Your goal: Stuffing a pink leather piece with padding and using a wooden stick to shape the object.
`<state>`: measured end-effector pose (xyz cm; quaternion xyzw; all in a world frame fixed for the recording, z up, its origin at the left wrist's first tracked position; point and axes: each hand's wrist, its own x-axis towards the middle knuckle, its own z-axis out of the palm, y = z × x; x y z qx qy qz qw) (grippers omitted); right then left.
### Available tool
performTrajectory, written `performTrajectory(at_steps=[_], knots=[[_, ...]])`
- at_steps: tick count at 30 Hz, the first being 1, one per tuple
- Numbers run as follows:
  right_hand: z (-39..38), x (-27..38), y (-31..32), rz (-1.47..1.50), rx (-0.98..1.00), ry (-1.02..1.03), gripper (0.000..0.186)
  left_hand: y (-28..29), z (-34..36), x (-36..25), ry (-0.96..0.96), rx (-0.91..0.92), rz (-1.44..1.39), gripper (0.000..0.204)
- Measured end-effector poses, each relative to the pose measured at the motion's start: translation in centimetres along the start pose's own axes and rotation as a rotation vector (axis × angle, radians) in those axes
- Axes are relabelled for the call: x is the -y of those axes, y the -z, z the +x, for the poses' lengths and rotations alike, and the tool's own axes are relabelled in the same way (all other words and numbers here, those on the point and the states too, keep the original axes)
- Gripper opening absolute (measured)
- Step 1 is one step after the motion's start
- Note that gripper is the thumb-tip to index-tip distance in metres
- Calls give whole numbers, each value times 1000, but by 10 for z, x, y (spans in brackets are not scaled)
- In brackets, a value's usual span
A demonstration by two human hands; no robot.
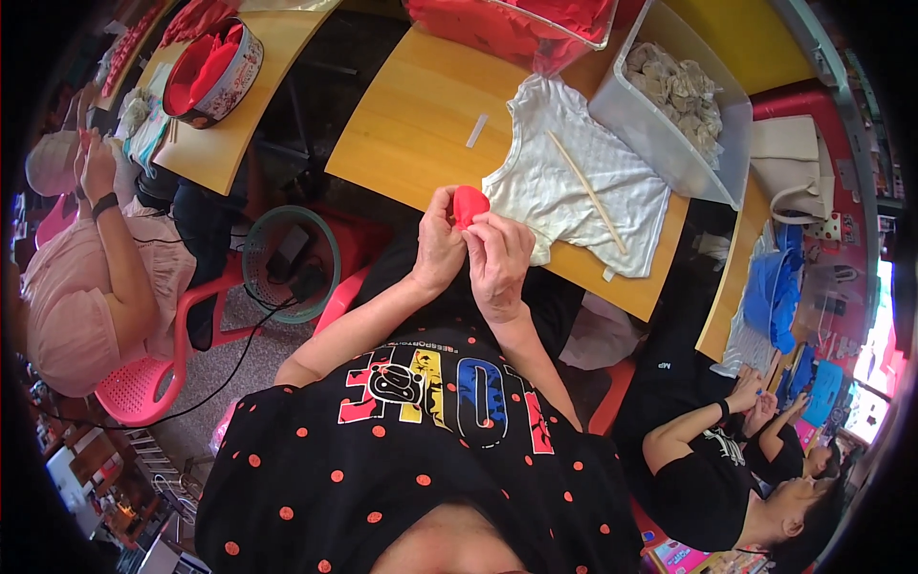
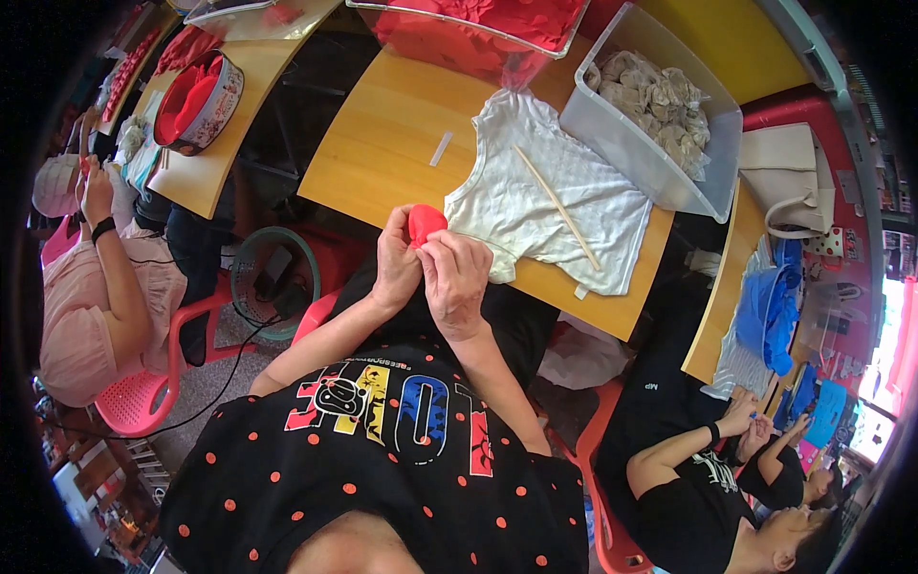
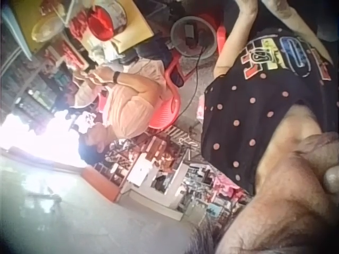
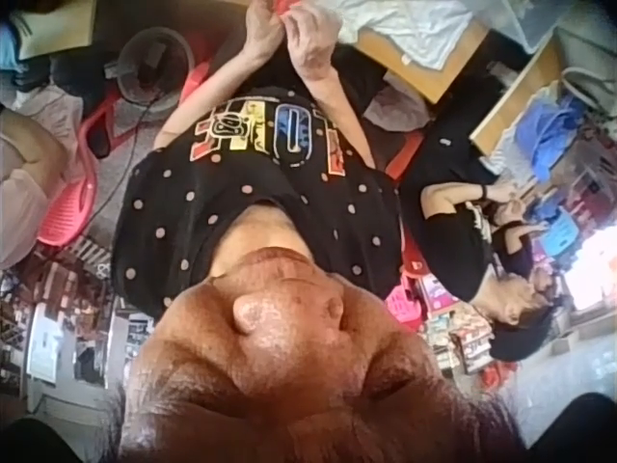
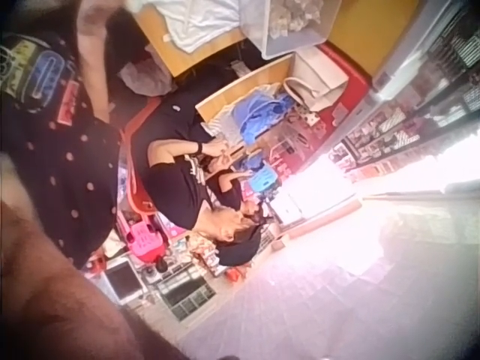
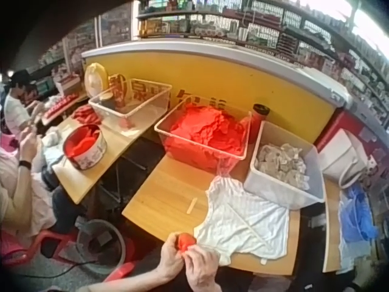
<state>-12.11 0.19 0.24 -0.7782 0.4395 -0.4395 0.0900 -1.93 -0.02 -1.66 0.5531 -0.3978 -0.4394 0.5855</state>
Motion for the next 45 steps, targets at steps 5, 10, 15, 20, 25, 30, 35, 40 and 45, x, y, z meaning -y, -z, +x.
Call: performTrajectory(at_steps=[5, 10, 15, 20, 25, 30, 35, 40, 45], knots=[[0, -1, -2, 155, -21, -206, 16, 4, 6, 8, 20, 7, -43, 21], [8, 4, 3, 307, 8, -455, 16, 8, 3, 16, 27, 28, -105, 22], [4, -4, -1, 187, 3, -292, 12, 0, 0, 7, 59, -4, -122, 17], [6, -6, 2, 157, 7, -181, 13, 4, 0, 15, 7, 81, -74, 13], [7, 4, 11, 232, -15, -261, 22, 6, 0, 19, 207, 53, -382, 15], [6, -3, 8, 99, 45, -88, 26, 5, 2, 21, 136, -10, -355, 13], [2, -8, 2, 51, -19, 18, 23, 3, -1, 21, 50, -45, -192, 13], [-6, -9, -1, 340, 19, -426, 10, 1, -10, 20, -100, -56, 94, 15], [-4, -7, 5, 405, 84, -541, 9, 3, -22, 19, 31, -11, -121, 14]])
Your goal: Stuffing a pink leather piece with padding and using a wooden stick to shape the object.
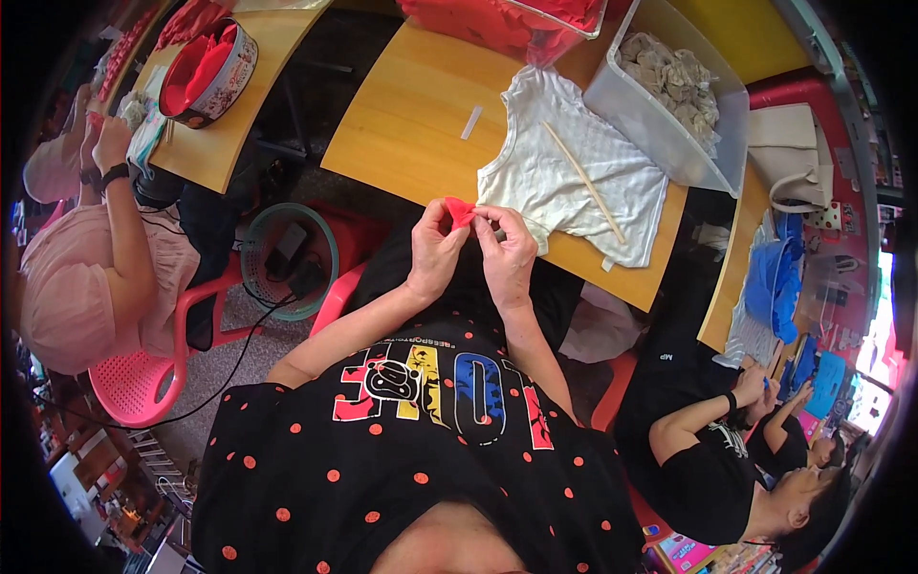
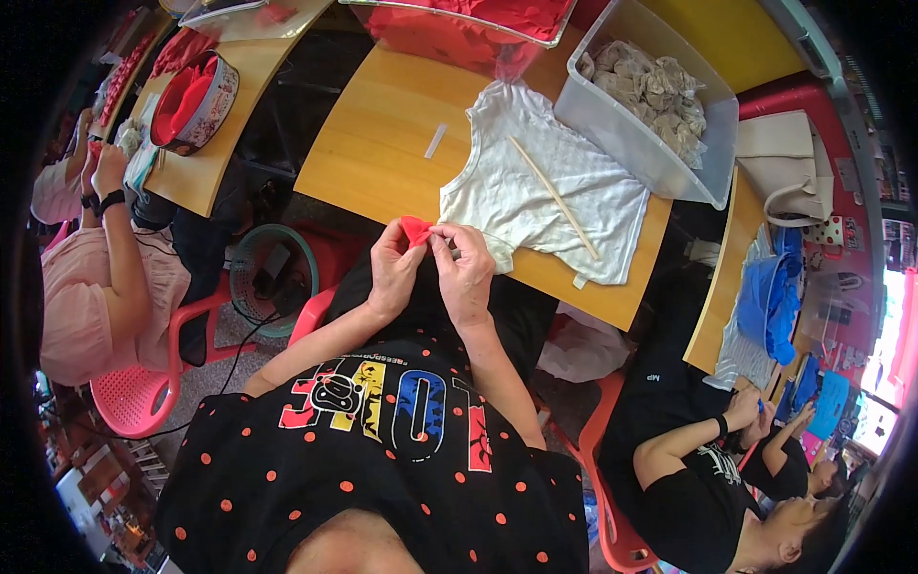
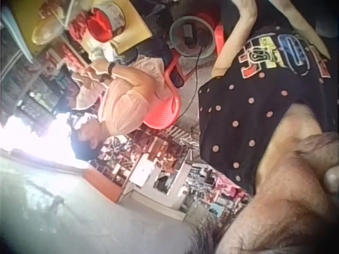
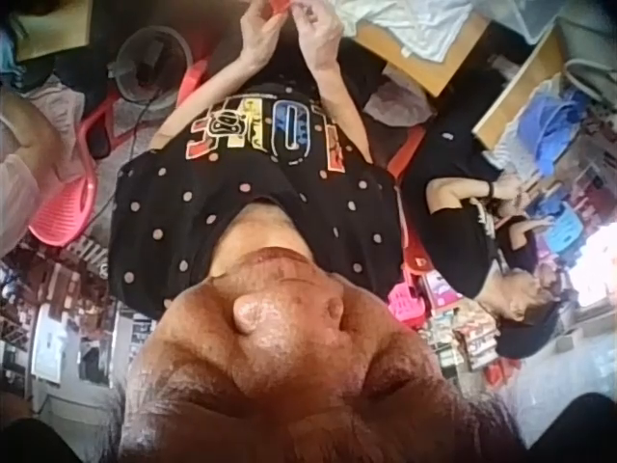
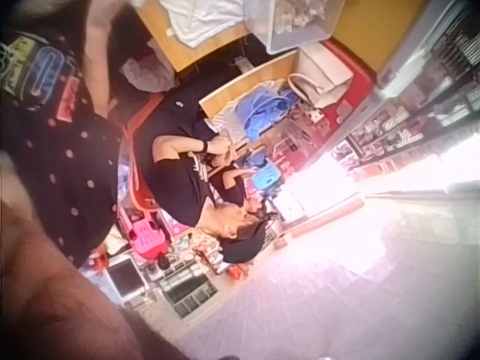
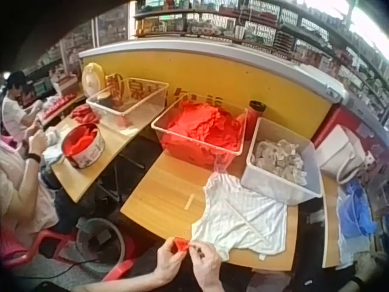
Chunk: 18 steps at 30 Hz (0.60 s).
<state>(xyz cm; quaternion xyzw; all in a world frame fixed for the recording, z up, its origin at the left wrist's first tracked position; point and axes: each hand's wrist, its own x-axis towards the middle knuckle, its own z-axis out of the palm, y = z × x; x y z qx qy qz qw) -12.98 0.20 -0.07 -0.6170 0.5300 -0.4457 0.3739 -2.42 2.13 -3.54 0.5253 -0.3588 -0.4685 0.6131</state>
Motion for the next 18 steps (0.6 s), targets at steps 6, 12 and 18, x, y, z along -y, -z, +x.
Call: performTrajectory(at_steps=[6, 12, 18], knots=[[3, 2, 4, 17, 27, 31, 9, -1, -4, -9, 240, 5, -428, 17], [9, -5, 11, -6, -28, 10, 8, -4, -8, -12, 158, 86, -365, 10], [9, -11, 22, 162, 116, -109, 8, 15, 5, -15, 417, 406, -511, 15]])
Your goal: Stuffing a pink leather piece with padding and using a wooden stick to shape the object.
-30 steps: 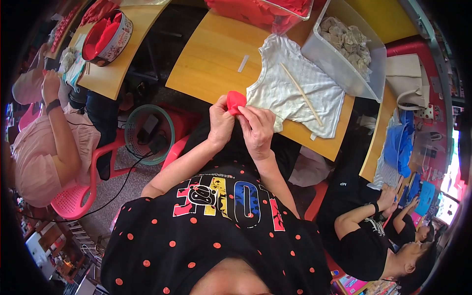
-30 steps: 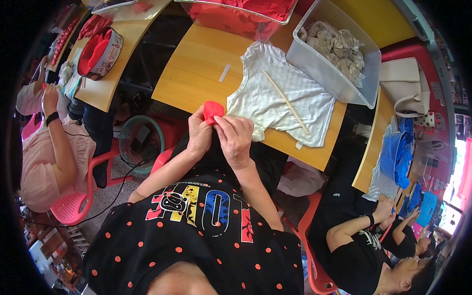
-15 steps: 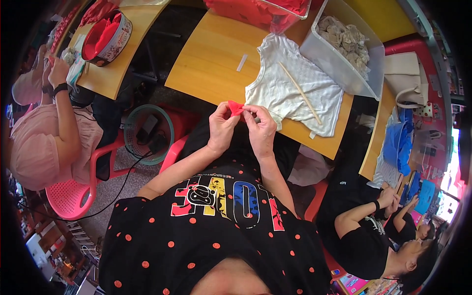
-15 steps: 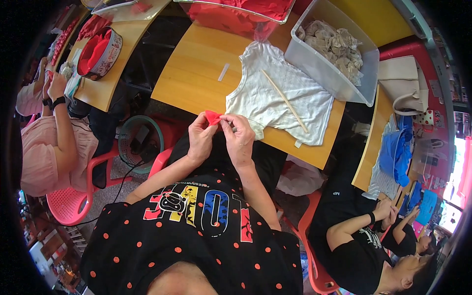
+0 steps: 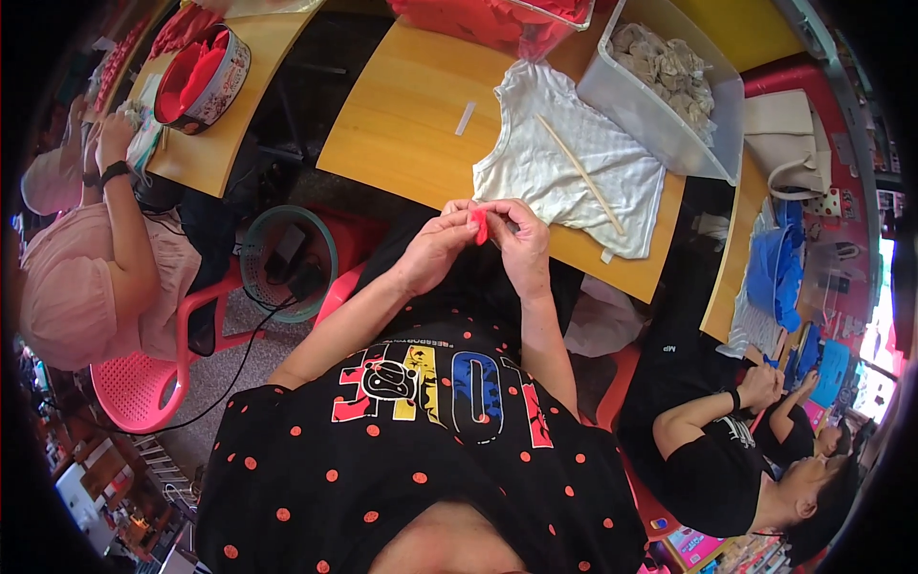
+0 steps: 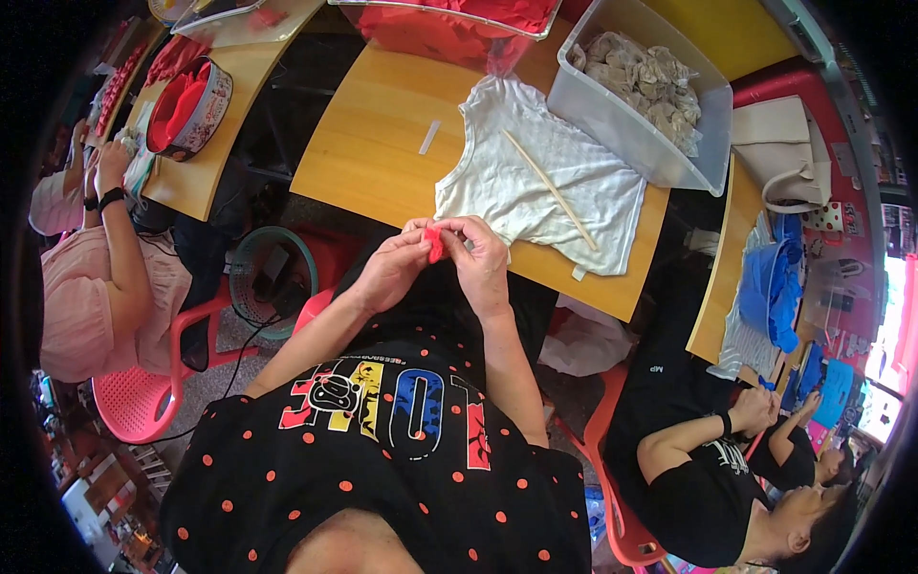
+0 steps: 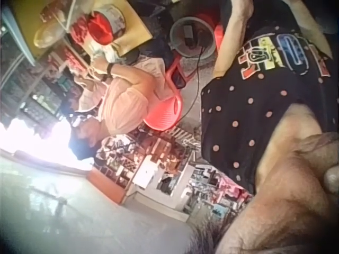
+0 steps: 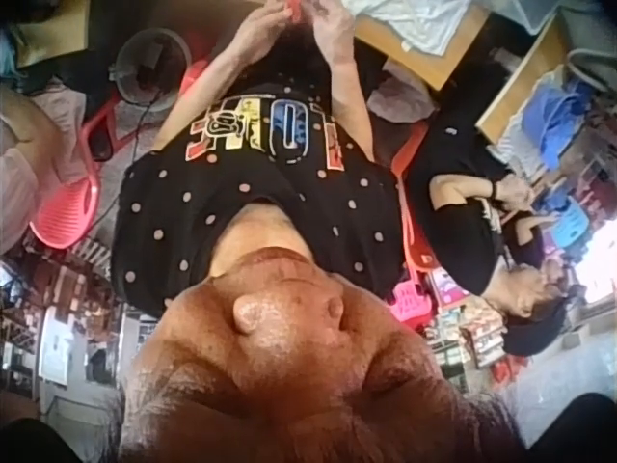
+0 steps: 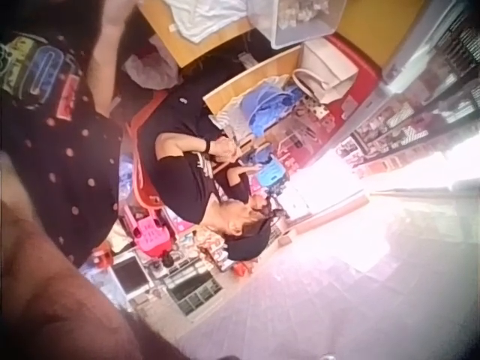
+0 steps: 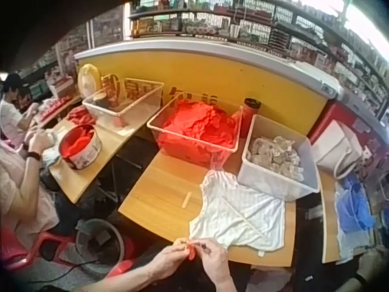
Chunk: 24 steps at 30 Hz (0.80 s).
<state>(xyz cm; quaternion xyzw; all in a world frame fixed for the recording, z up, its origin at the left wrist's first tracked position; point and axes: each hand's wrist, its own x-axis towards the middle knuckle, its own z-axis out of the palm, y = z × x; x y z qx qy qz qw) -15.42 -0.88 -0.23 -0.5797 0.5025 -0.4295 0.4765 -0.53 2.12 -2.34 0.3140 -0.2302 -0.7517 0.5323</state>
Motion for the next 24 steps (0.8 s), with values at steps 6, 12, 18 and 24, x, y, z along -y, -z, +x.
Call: performTrajectory(at_steps=[6, 12, 18, 24], knots=[[-2, 10, -5, -130, -10, 51, 8, -16, -3, -23, 226, -2, -108, 17], [-6, 30, -2, -275, -83, 330, 13, -7, 2, -18, 160, -54, -187, 19], [-8, 24, -4, -228, -60, 302, 12, -18, 2, -26, 54, -113, 9, 21], [-11, 24, -9, -232, -129, 265, 9, -6, 6, -26, -146, -177, 586, 21]])
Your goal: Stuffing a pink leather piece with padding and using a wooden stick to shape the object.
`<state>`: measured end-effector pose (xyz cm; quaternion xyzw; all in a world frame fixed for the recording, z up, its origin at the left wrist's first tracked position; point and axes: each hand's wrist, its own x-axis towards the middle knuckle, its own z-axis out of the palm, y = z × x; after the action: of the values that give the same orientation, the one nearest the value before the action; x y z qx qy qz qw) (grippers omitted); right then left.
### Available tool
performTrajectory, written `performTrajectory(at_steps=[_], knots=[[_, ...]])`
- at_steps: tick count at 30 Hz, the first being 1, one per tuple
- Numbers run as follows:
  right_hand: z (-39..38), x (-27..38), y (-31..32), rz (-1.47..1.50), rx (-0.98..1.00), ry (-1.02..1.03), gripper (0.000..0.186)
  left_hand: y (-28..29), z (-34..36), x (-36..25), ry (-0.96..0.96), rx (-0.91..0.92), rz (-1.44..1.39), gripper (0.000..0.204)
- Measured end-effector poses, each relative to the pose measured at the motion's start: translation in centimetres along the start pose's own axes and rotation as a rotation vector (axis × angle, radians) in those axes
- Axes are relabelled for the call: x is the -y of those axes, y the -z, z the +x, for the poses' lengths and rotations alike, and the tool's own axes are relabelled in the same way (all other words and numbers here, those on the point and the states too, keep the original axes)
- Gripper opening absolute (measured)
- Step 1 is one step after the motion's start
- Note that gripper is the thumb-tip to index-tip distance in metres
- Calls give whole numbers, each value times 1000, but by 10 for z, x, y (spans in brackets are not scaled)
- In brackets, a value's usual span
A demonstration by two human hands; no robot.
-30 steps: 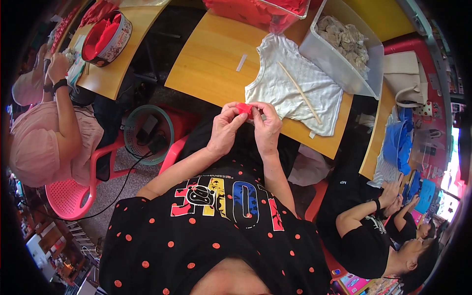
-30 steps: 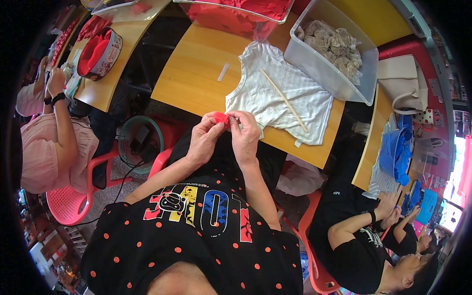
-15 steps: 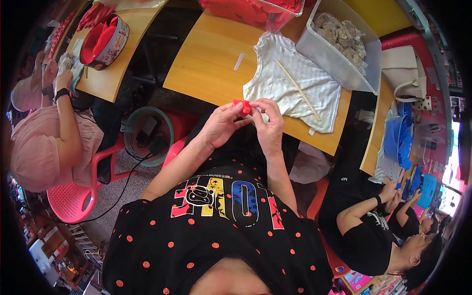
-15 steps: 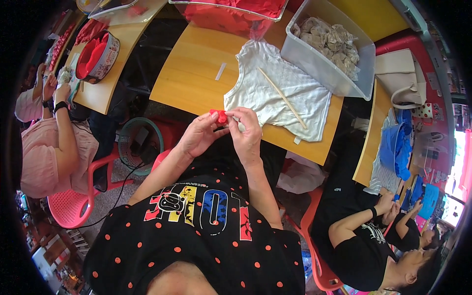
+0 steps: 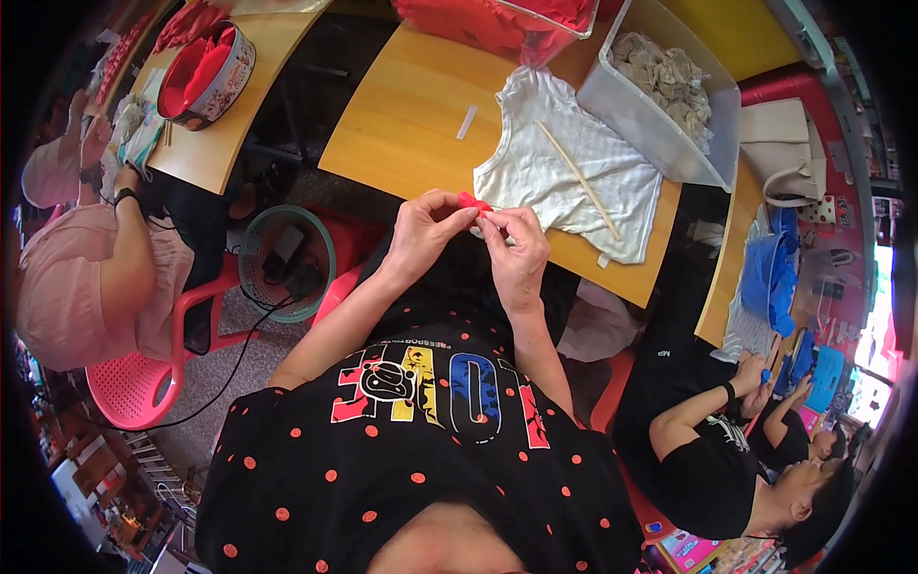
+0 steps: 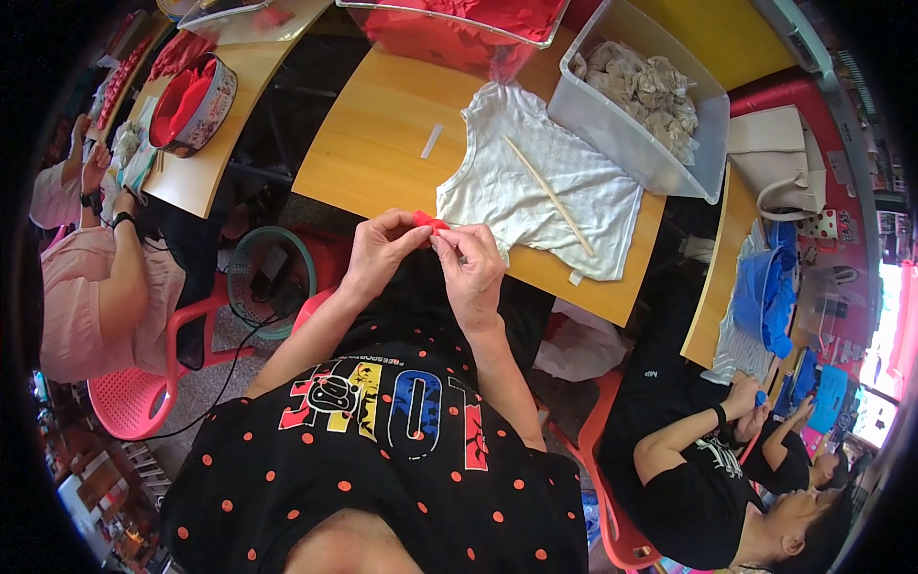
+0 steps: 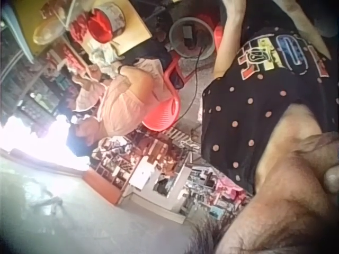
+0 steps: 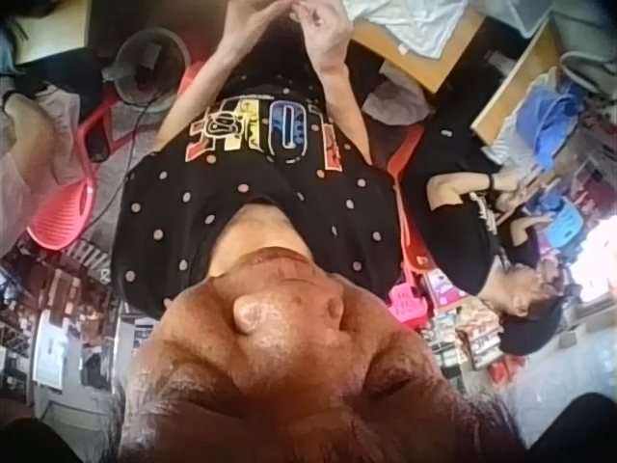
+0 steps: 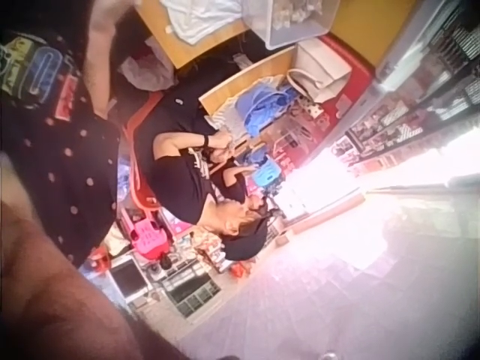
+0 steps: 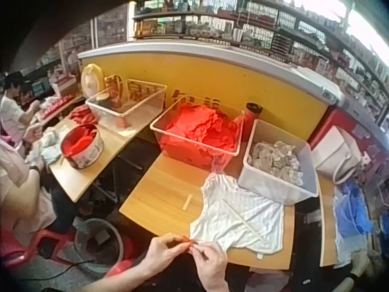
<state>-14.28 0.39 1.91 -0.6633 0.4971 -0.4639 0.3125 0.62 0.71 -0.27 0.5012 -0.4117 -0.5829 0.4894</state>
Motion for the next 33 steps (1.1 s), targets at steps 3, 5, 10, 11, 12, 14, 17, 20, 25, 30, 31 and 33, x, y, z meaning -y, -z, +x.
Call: performTrajectory(at_steps=[3, 5, 10, 11, 12, 14, 17, 20, 25, 30, 31, 33], knots=[[0, 5, -2, 47, -18, -20, 9, -4, -2, -5, -53, -87, 73, 18], [0, 5, -3, 87, -27, -38, 9, -5, -3, -8, -124, -137, 120, 17], [-2, 3, -3, 48, 42, -4, 10, -1, 3, 1, -339, -159, 383, 18], [-2, 2, -3, 49, 44, -4, 10, 1, 6, 14, -187, -142, 135, 17], [-1, 1, -2, 42, 43, 17, 10, 0, 8, 14, -33, -120, -112, 17], [-1, 0, -1, 35, 43, 38, 10, 4, 8, 11, 192, -52, -325, 16], [0, -2, 1, 43, -2, 23, 8, 12, 6, -6, 470, 114, -670, 19], [-1, -15, -1, 120, -27, -152, 10, 7, 2, -15, 581, 283, -851, 17], [6, -5, -5, 397, 17, -284, 14, 12, 3, -26, 434, 321, -781, 16], [4, -9, -3, 320, 32, -258, 14, 6, 8, -21, 103, 71, -452, 21], [3, -9, -3, 351, 30, -306, 14, 5, 7, -22, 12, 46, -383, 23], [7, -3, 2, 233, 25, -176, 14, 5, 7, -22, 88, 100, -388, 24]])
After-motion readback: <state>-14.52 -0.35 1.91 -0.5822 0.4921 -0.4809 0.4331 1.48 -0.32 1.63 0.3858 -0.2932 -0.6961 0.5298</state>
